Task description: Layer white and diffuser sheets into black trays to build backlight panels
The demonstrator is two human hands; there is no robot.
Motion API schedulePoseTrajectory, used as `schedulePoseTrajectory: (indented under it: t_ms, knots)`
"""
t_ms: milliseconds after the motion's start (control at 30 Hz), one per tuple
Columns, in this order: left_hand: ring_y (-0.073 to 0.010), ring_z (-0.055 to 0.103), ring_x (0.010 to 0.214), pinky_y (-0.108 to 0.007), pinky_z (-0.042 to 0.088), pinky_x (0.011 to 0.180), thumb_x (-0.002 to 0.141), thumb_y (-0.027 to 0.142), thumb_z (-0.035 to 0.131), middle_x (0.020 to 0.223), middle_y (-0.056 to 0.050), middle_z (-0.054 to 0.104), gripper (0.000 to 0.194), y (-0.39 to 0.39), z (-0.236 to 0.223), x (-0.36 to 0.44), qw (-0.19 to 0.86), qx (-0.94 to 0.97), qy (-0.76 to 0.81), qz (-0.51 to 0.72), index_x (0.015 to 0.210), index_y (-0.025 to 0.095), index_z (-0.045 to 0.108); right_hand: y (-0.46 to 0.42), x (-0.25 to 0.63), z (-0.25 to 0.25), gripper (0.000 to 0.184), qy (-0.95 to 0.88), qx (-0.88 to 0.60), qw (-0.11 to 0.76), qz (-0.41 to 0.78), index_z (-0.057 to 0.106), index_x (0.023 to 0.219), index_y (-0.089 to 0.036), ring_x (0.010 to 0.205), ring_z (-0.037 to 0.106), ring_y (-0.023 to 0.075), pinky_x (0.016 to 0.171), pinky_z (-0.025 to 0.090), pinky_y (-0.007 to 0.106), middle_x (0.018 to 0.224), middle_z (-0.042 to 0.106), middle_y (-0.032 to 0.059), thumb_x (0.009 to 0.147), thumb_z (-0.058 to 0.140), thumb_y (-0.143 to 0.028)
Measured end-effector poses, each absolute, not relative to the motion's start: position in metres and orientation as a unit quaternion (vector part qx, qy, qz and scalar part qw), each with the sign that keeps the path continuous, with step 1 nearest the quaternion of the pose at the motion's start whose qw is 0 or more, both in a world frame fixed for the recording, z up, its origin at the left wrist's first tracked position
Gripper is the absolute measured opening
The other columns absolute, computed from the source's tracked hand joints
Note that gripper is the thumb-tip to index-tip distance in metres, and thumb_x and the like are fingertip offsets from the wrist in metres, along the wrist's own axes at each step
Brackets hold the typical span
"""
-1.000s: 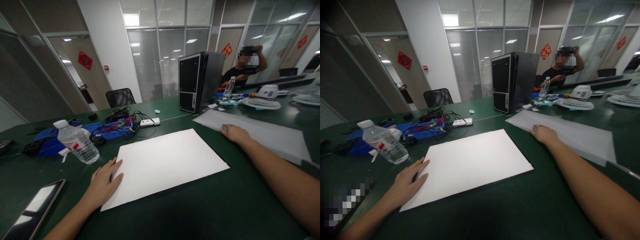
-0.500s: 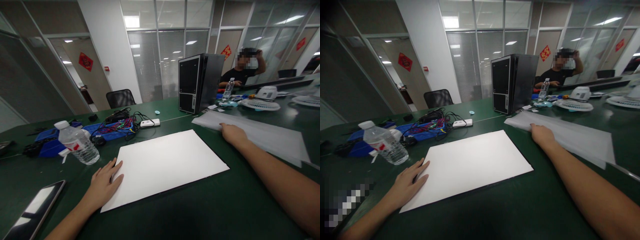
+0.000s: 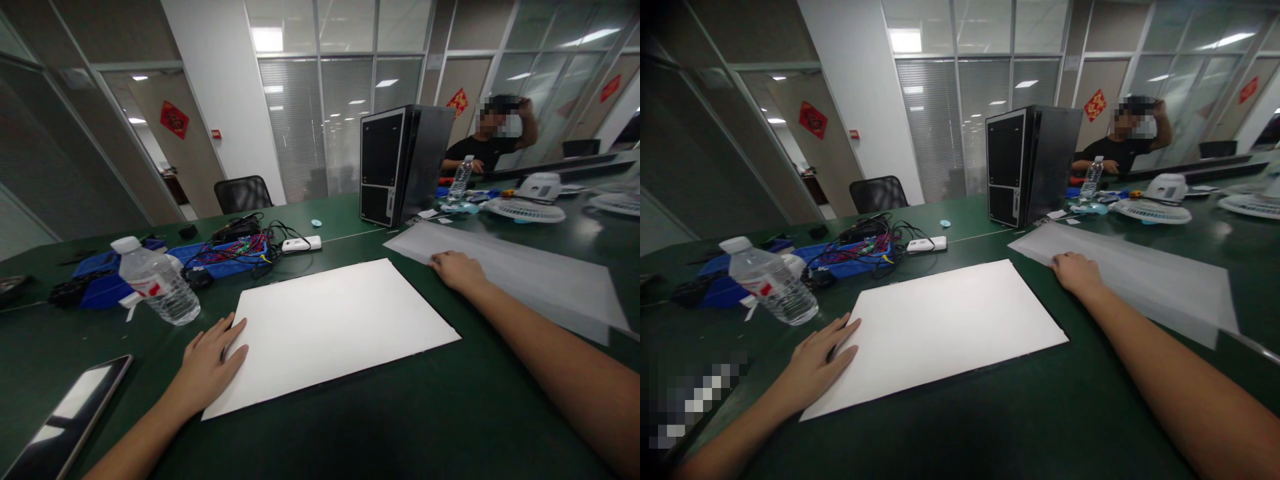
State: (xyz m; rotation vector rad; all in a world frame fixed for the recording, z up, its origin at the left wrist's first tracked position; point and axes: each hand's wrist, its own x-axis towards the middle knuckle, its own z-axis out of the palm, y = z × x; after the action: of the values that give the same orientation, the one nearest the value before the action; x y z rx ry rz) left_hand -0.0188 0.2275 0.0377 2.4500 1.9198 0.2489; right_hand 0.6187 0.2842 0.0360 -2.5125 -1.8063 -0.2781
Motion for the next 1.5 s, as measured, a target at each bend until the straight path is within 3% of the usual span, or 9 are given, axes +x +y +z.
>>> schedulePoseTrajectory:
  t_ms: [267,467,700,1033,1167,1333,1500]
  knots:
    - [-0.0356,0.041,0.157,-0.063,0.031,0.126,0.099,0.053,0.039,0.169,-0.013,0.044,0.067,0.228,0.036,-0.020,0.009,0.787,0.610,0.091,0.156,0.022,0.058,0.281,0.606,0.042,0.055,-0.593,-0.794,0.026,-0.133,0.061,0.148,-0.012,0.122,0.065,0.0388,0.096,0.053,0.052,0.137,0.067,0.0250,0.106,0.039,-0.038]
    - [-0.0347,0.041,0.157,-0.063,0.031,0.126,0.100,0.053,0.041,0.169,-0.011,0.045,0.065,0.229,0.034,-0.022,0.010,0.786,0.610,0.101,0.156,0.025,0.058,0.272,0.596,0.053,0.053,-0.611,-0.774,0.032,-0.163,0.061,0.149,-0.014,0.111,0.069,0.0329,0.095,0.052,0.047,0.131,0.071,0.0226,0.103,0.035,-0.021]
    - [-0.0337,0.038,0.159,-0.062,0.029,0.126,0.100,0.054,0.039,0.170,-0.011,0.044,0.066,0.228,0.035,-0.021,0.011,0.783,0.615,0.087,0.157,0.025,0.056,0.259,0.567,0.068,0.055,-0.694,-0.677,0.102,-0.221,0.061,0.151,-0.015,0.110,0.067,0.0311,0.099,0.051,0.045,0.123,0.073,0.0189,0.102,0.037,-0.013]
    - [-0.0341,0.038,0.159,-0.063,0.029,0.126,0.101,0.052,0.040,0.170,-0.012,0.044,0.064,0.226,0.037,-0.020,0.017,0.786,0.610,0.098,0.157,0.024,0.056,0.226,0.467,0.069,0.045,-0.922,-0.351,0.134,-0.096,0.066,0.147,-0.025,0.102,0.070,0.0241,0.089,0.056,0.041,0.118,0.076,0.0116,0.107,0.046,-0.015]
    - [-0.0348,0.039,0.159,-0.064,0.028,0.127,0.101,0.051,0.041,0.170,-0.011,0.044,0.063,0.225,0.037,-0.020,0.018,0.785,0.611,0.101,0.156,0.025,0.056,0.210,0.441,0.076,0.040,-0.947,-0.288,0.141,-0.019,0.066,0.145,-0.022,0.105,0.069,0.0238,0.090,0.055,0.041,0.121,0.076,0.0118,0.109,0.051,-0.032]
    - [-0.0354,0.041,0.157,-0.064,0.030,0.125,0.100,0.049,0.044,0.168,-0.011,0.047,0.061,0.226,0.036,-0.019,0.012,0.784,0.612,0.106,0.155,0.026,0.059,0.223,0.466,0.072,0.042,-0.907,-0.381,0.178,-0.013,0.069,0.142,-0.023,0.107,0.070,0.0240,0.094,0.056,0.044,0.121,0.077,0.0104,0.110,0.049,-0.040]
    - [-0.0352,0.038,0.159,-0.064,0.027,0.127,0.101,0.053,0.040,0.170,-0.012,0.043,0.066,0.226,0.038,-0.018,0.022,0.786,0.611,0.093,0.157,0.023,0.055,0.247,0.517,0.064,0.043,-0.818,-0.548,0.162,-0.068,0.079,0.123,-0.020,0.107,0.073,0.0282,0.096,0.057,0.048,0.121,0.079,0.0110,0.108,0.045,-0.042]
